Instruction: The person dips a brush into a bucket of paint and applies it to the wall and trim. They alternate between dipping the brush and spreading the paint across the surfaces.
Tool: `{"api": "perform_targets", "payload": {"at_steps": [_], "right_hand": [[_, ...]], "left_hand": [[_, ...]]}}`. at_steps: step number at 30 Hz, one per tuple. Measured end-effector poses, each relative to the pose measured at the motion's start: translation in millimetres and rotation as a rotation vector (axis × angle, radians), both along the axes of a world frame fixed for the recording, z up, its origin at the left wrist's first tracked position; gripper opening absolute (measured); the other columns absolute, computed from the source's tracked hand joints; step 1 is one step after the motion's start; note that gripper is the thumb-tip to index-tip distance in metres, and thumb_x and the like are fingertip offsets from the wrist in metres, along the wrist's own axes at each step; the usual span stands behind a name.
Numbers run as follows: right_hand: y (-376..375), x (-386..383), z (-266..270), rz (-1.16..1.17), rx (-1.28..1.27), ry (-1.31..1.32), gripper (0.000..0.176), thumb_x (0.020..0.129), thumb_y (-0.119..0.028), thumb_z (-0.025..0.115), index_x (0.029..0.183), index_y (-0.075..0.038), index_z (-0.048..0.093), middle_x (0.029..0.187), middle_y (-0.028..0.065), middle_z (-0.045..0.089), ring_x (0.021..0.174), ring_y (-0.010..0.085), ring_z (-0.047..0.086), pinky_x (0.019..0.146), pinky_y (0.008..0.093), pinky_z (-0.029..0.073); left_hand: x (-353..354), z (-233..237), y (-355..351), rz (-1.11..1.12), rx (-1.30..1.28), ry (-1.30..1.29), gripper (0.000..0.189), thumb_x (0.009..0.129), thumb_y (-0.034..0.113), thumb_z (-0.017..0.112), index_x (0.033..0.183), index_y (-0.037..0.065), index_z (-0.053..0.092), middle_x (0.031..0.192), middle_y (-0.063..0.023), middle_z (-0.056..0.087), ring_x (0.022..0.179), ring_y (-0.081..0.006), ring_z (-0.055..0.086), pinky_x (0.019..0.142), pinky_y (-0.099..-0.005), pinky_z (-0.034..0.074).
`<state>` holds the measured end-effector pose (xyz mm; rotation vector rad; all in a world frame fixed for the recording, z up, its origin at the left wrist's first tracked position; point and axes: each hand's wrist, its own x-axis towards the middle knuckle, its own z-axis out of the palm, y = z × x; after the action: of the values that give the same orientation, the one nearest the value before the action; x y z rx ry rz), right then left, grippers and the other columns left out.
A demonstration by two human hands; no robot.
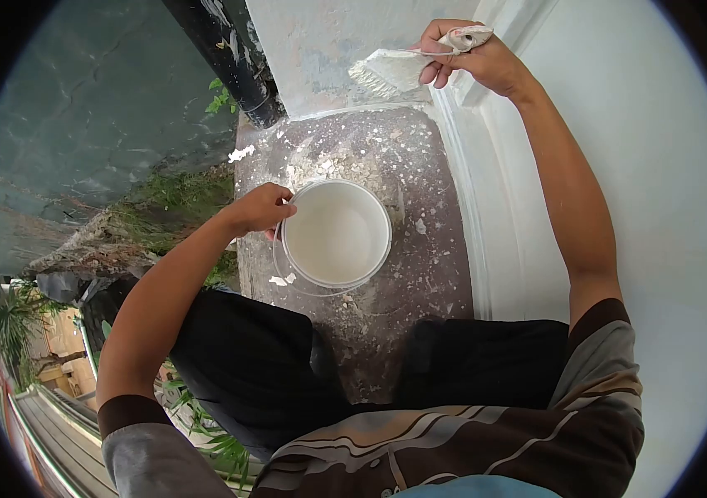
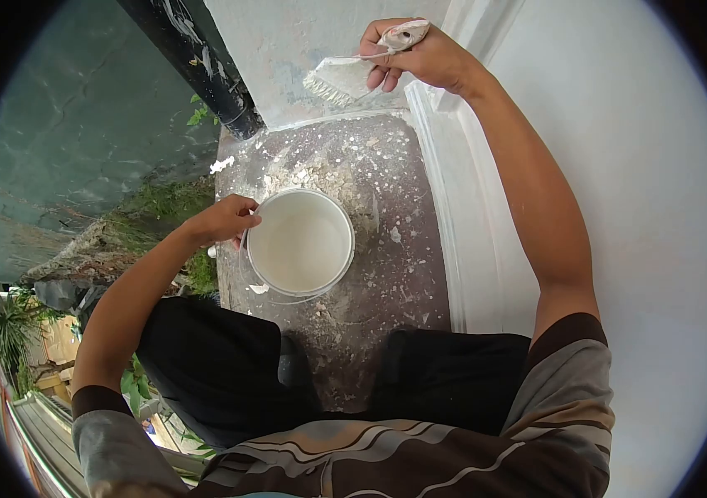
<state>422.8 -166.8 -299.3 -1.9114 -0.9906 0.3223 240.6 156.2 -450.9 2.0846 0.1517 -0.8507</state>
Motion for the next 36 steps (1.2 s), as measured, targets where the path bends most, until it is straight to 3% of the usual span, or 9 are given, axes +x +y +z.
{"api": "perform_targets", "payload": {"at_steps": [6,12,15,19,21,25,28,32,36], "right_hand": [[32,-78,-19,0.315,-0.331,0.21,0.008,0.08,-0.011,0.065,0.086,-0.006,0.066,0.073,0.005,0.065,0.07,0.0148,0.068,0.061,0.0291,0.054],[41,-118,-101,0.504,-0.629,0.011,0.009,0.077,-0.001,0.062,0.085,-0.006,0.064,0.08,0.0061,0.065,0.068,0.0207,0.063,0.062,0.0334,0.046],[36,-128,-152,0.479,-0.375,0.032,0.019,0.072,0.003,0.058,0.087,-0.007,0.064,0.081,0.008,0.066,0.075,0.0267,0.063,0.067,0.0347,0.047],[38,-132,-182,0.462,-0.403,0.026,0.024,0.069,0.006,0.054,0.089,-0.005,0.064,0.085,0.0113,0.067,0.079,0.0294,0.063,0.072,0.0379,0.047],[38,-132,-185,0.451,-0.481,0.065,0.018,0.074,0.002,0.057,0.09,-0.004,0.064,0.086,0.0105,0.067,0.077,0.0267,0.065,0.07,0.0361,0.05],[38,-131,-179,0.145,-0.297,0.541,0.018,0.088,-0.02,0.067,0.094,-0.003,0.065,0.077,0.0104,0.067,0.067,0.0197,0.068,0.06,0.0316,0.055],[35,-118,-160,0.011,-0.297,0.64,0.025,0.092,-0.025,0.066,0.098,-0.001,0.064,0.086,0.0073,0.067,0.074,0.0147,0.068,0.061,0.0255,0.056],[28,-105,-141,-0.076,-0.086,0.687,0.028,0.091,-0.026,0.068,0.099,0.0,0.063,0.084,0.0077,0.066,0.068,0.0162,0.069,0.055,0.0246,0.055],[22,-94,-126,-0.142,-0.158,0.49,0.026,0.09,-0.026,0.069,0.093,-0.001,0.064,0.074,0.0068,0.066,0.061,0.014,0.067,0.052,0.0235,0.053]], "left_hand": [[4,5,-24,0.001,-0.08,-0.08,0.027,0.094,0.014,0.057,0.11,-0.007,0.062,0.07,-0.008,0.066,0.056,-0.0136,0.063,0.051,-0.0275,0.049],[5,14,-46,-0.03,-0.069,-0.122,0.029,0.094,0.016,0.059,0.11,-0.007,0.062,0.07,-0.008,0.066,0.055,-0.0129,0.063,0.051,-0.0261,0.047],[8,12,-48,-0.048,-0.079,-0.13,0.029,0.094,0.016,0.059,0.111,-0.008,0.062,0.07,-0.0085,0.066,0.054,-0.0127,0.063,0.05,-0.0257,0.047],[10,12,-51,-0.05,-0.072,-0.149,0.03,0.094,0.014,0.059,0.112,-0.01,0.061,0.069,-0.0093,0.066,0.054,-0.0129,0.063,0.049,-0.0258,0.047],[11,12,-51,-0.065,-0.052,-0.161,0.03,0.094,0.014,0.059,0.111,-0.01,0.061,0.069,-0.0096,0.066,0.054,-0.013,0.063,0.049,-0.026,0.048],[11,11,-46,-0.043,-0.061,-0.136,0.03,0.094,0.014,0.059,0.111,-0.01,0.062,0.07,-0.0097,0.066,0.054,-0.0132,0.064,0.049,-0.0259,0.049],[10,8,-38,-0.007,-0.076,-0.121,0.029,0.093,0.013,0.06,0.11,-0.01,0.062,0.07,-0.0096,0.066,0.054,-0.0137,0.064,0.049,-0.0258,0.05],[11,3,-30,0.032,-0.094,-0.095,0.028,0.092,0.012,0.06,0.11,-0.01,0.062,0.071,-0.0108,0.066,0.053,-0.0146,0.064,0.049,-0.0259,0.051],[10,4,-29,0.069,-0.096,-0.076,0.029,0.092,0.012,0.06,0.111,-0.01,0.061,0.073,-0.0119,0.066,0.053,-0.0149,0.063,0.048,-0.0263,0.051]]}}
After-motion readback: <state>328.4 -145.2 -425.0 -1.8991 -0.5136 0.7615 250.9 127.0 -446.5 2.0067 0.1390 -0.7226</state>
